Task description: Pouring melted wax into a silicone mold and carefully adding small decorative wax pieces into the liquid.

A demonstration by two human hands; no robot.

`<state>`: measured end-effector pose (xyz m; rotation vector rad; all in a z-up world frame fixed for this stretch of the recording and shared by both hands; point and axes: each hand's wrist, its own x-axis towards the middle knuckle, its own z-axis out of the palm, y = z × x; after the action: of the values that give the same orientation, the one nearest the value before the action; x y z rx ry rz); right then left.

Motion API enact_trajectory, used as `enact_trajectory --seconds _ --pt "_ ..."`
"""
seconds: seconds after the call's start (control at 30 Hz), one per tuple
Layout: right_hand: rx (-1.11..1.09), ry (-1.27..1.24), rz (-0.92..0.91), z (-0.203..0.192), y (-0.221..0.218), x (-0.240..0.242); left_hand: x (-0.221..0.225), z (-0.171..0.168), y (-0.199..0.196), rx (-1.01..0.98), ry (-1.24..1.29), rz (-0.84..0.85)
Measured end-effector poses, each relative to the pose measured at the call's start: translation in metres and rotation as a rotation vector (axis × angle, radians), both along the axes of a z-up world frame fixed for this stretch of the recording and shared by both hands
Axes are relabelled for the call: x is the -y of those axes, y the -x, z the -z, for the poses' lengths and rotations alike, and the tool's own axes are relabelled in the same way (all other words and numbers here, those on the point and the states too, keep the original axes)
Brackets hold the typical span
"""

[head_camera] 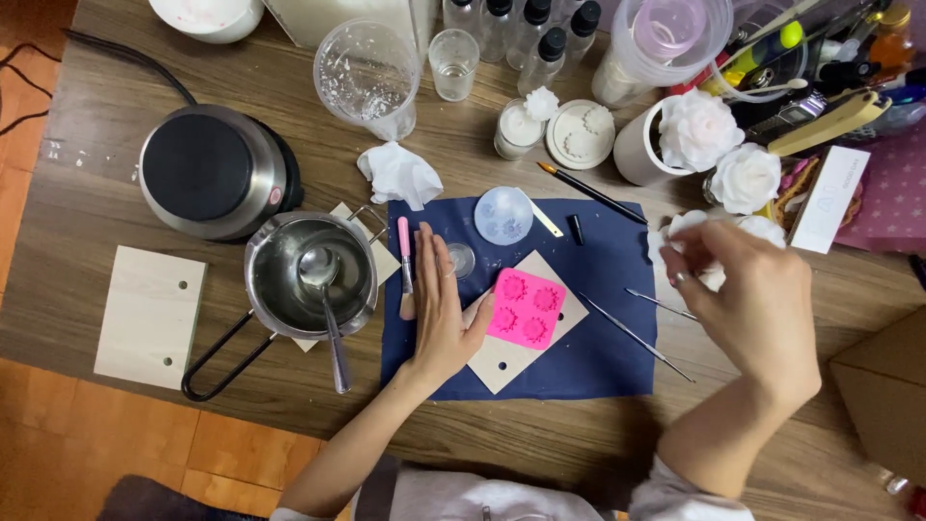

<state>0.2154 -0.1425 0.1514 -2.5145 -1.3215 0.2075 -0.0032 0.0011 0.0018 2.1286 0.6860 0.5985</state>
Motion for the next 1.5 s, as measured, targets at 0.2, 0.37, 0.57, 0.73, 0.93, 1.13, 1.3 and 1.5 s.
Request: enact_trajectory --seconds 0.2,0.37,0.57,0.73,0.93,1.13,1.3,1.5 --pt "0.031 0.474 0.095 0.067 0.009 0.061 -0.001 -0.002 -0.001 -0.002 -0.004 0.007" --pt "-0.095 0.484 0.183 0.072 0.017 0.091 0.0 -0.002 -0.002 0.004 -0.01 0.011" --pt "0.071 0.249 0.18 0.09 0.006 0.091 -0.001 0.001 -0.004 0.054 -0.03 0.023" --pt "0.416 -0.004 0.024 0.128 -0.007 0.042 -0.002 0.004 -0.005 0.071 -0.059 0.024" --pt "0.691 -0.086 -0.089 0.118 -0.013 -0.014 -0.003 0.0 -0.005 0.071 -0.089 0.017" --pt "0.337 0.033 -0.09 0.091 -0.001 -0.006 -0.004 -0.001 -0.003 0.036 -0.084 0.027" --pt "0.062 0.246 -0.085 0.071 0.013 0.005 -0.004 0.0 -0.003 0.028 -0.079 0.031" --pt "0.108 0.166 -0.091 0.084 0.011 -0.011 -0.004 0.001 -0.002 0.021 -0.093 0.031"
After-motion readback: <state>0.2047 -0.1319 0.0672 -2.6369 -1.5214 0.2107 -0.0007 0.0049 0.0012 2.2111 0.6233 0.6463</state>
